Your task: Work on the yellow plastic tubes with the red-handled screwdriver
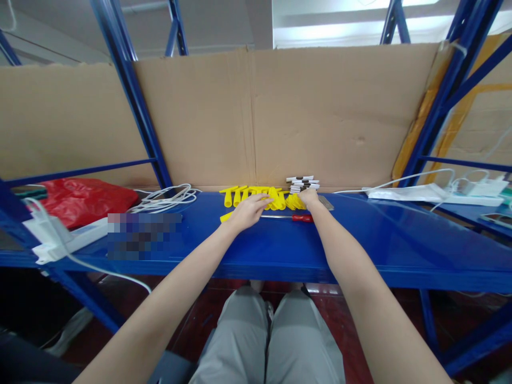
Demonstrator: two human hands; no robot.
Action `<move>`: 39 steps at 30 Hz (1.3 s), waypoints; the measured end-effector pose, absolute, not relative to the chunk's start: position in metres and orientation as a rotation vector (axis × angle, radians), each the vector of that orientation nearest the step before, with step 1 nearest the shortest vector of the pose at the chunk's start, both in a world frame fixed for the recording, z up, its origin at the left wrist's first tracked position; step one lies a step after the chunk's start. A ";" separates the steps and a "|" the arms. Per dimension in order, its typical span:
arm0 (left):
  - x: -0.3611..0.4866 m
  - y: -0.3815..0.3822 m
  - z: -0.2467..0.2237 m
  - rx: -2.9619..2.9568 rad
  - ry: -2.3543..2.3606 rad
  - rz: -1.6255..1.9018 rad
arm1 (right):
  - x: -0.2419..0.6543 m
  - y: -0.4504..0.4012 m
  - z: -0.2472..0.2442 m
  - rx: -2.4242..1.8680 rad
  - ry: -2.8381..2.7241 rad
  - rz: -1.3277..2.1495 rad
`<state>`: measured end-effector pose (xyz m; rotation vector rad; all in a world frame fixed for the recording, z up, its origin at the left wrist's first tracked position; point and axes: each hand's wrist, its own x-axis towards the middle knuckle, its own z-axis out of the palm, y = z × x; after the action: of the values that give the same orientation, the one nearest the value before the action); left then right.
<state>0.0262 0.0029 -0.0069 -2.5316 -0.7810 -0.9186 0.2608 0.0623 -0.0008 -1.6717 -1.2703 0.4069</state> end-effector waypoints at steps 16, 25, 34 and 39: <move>0.025 -0.001 -0.005 -2.533 -0.847 -0.932 | 0.217 0.004 0.032 -1.191 -1.422 1.099; 0.026 -0.002 -0.004 -2.527 -0.877 -0.949 | 0.210 0.001 0.029 -1.098 -1.583 1.215; 0.022 -0.003 -0.003 -2.479 -1.006 -0.932 | 0.219 0.008 0.038 -1.148 -1.174 1.092; 0.024 -0.005 -0.002 -2.488 -1.029 -0.933 | 0.233 0.011 0.040 -1.162 -0.879 0.993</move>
<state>0.0236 -0.0055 -0.0019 -2.4877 -1.0287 -0.9331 0.2332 0.0107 0.0404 -1.1620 -0.8786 0.9934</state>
